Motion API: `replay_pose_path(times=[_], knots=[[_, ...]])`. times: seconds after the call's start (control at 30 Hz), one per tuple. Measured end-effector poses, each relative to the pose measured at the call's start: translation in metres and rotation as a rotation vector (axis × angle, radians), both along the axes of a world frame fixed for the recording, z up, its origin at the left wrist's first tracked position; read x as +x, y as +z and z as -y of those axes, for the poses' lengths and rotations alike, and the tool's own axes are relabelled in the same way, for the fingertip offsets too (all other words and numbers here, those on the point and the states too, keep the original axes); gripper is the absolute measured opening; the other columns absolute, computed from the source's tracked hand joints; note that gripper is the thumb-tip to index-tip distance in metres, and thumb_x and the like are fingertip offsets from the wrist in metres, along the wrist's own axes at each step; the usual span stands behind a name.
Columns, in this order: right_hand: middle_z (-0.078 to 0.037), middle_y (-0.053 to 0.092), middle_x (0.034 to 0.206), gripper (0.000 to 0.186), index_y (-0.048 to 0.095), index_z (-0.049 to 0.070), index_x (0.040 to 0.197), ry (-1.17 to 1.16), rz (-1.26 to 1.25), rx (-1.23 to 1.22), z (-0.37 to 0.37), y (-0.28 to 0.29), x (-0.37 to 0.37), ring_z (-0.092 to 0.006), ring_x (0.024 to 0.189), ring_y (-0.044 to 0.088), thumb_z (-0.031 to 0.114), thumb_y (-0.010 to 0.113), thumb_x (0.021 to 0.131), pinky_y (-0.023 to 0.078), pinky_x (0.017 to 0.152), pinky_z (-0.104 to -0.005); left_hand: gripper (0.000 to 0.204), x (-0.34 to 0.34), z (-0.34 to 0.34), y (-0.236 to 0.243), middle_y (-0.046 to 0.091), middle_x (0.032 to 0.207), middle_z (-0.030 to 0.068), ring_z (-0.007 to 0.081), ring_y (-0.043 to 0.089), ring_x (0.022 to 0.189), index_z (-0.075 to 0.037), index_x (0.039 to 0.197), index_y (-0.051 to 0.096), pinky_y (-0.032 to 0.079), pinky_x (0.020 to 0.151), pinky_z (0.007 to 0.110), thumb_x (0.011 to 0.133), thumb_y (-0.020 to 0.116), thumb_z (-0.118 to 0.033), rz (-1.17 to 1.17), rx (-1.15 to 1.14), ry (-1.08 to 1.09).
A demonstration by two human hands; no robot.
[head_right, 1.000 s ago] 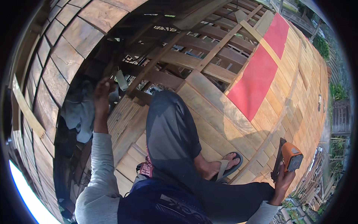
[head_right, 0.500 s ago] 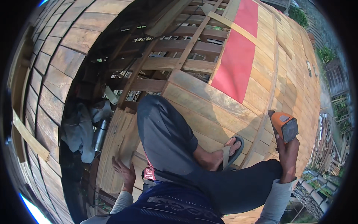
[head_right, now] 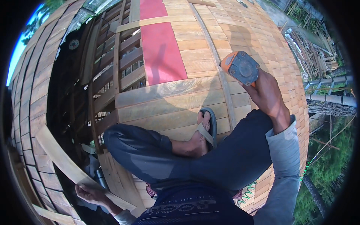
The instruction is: The person installs wooden tiles on a roof structure by positioning individual boards and securing them using a pneumatic nail gun.
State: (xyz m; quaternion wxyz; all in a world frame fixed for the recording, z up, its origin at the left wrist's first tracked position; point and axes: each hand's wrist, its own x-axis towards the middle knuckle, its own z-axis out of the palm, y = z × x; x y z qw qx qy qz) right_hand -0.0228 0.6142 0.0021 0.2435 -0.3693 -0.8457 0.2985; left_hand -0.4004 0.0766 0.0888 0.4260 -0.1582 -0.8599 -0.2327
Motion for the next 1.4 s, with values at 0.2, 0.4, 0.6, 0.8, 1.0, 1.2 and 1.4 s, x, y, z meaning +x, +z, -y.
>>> replay_pose_path(times=[0.2, 0.4, 0.6, 0.8, 1.0, 1.2, 1.4], knots=[[-0.026, 0.074, 0.104, 0.038, 0.064, 0.0, 0.123, -0.148, 0.021, 0.097, -0.004, -0.002, -0.023, -0.0497, 0.099, 0.069, 0.024, 0.075, 0.096, 0.055, 0.085, -0.0523, 0.033, -0.068, -0.18, 0.048, 0.075, 0.103, 0.0118, 0.0168, 0.068, 0.094, 0.005, 0.127, 0.069, 0.055, 0.084, 0.032, 0.11, 0.066, -0.024, 0.068, -0.079, -0.597], [-0.028, 0.074, 0.102, 0.039, 0.062, -0.001, 0.123, -0.359, 0.011, 0.132, -0.012, 0.0, 0.014, -0.0499, 0.099, 0.07, 0.022, 0.076, 0.096, 0.055, 0.084, -0.0528, 0.028, -0.078, -0.428, -0.07, 0.074, 0.108, 0.0128, 0.0378, 0.073, 0.099, -0.014, 0.106, 0.074, 0.057, 0.079, 0.049, 0.102, 0.067, -0.04, 0.345, -0.708, -0.769], [-0.027, 0.073, 0.098, 0.037, 0.062, -0.002, 0.118, -0.351, 0.213, 0.059, 0.009, 0.004, 0.03, -0.0493, 0.097, 0.07, 0.012, 0.079, 0.088, 0.056, 0.083, -0.0526, 0.023, -0.077, -0.488, -0.256, 0.073, 0.106, 0.011, 0.0366, 0.073, 0.096, -0.02, 0.106, 0.076, 0.057, 0.08, 0.053, 0.098, 0.069, -0.04, 0.425, -0.882, -1.018], [-0.026, 0.071, 0.098, 0.041, 0.062, -0.002, 0.12, -0.249, 0.245, 0.052, 0.01, -0.001, 0.03, -0.0485, 0.094, 0.069, 0.006, 0.077, 0.084, 0.056, 0.081, -0.0527, 0.026, -0.088, -0.496, -0.322, 0.069, 0.096, 0.0134, 0.0372, 0.071, 0.088, -0.014, 0.103, 0.075, 0.057, 0.075, 0.052, 0.099, 0.069, -0.039, 0.426, -0.778, -1.16], [-0.027, 0.071, 0.1, 0.038, 0.064, -0.003, 0.119, -0.201, 0.262, 0.02, -0.017, -0.023, 0.009, -0.0486, 0.094, 0.069, 0.009, 0.079, 0.086, 0.057, 0.082, -0.0524, 0.021, -0.107, -0.507, -0.32, 0.066, 0.097, 0.0109, 0.0337, 0.07, 0.092, -0.016, 0.102, 0.076, 0.057, 0.076, 0.05, 0.096, 0.071, -0.035, 0.381, -0.78, -1.232], [-0.023, 0.072, 0.101, 0.034, 0.066, -0.001, 0.119, -0.208, 0.213, -0.065, -0.027, -0.033, -0.013, -0.0435, 0.091, 0.07, 0.015, 0.079, 0.093, 0.056, 0.079, -0.0483, 0.023, -0.101, -0.507, -0.322, 0.065, 0.101, 0.0095, 0.0311, 0.061, 0.103, -0.014, 0.101, 0.075, 0.055, 0.087, 0.045, 0.095, 0.073, -0.036, 0.215, -0.855, -1.152], [-0.019, 0.073, 0.098, 0.032, 0.068, 0.0, 0.121, -0.145, 0.209, 0.03, -0.035, -0.045, -0.018, -0.0324, 0.085, 0.072, 0.015, 0.078, 0.095, 0.057, 0.076, -0.0429, 0.026, -0.111, -0.51, -0.329, 0.061, 0.107, 0.0091, 0.0307, 0.058, 0.106, -0.011, 0.1, 0.071, 0.054, 0.089, 0.045, 0.095, 0.07, -0.037, 0.162, -0.861, -1.135]])
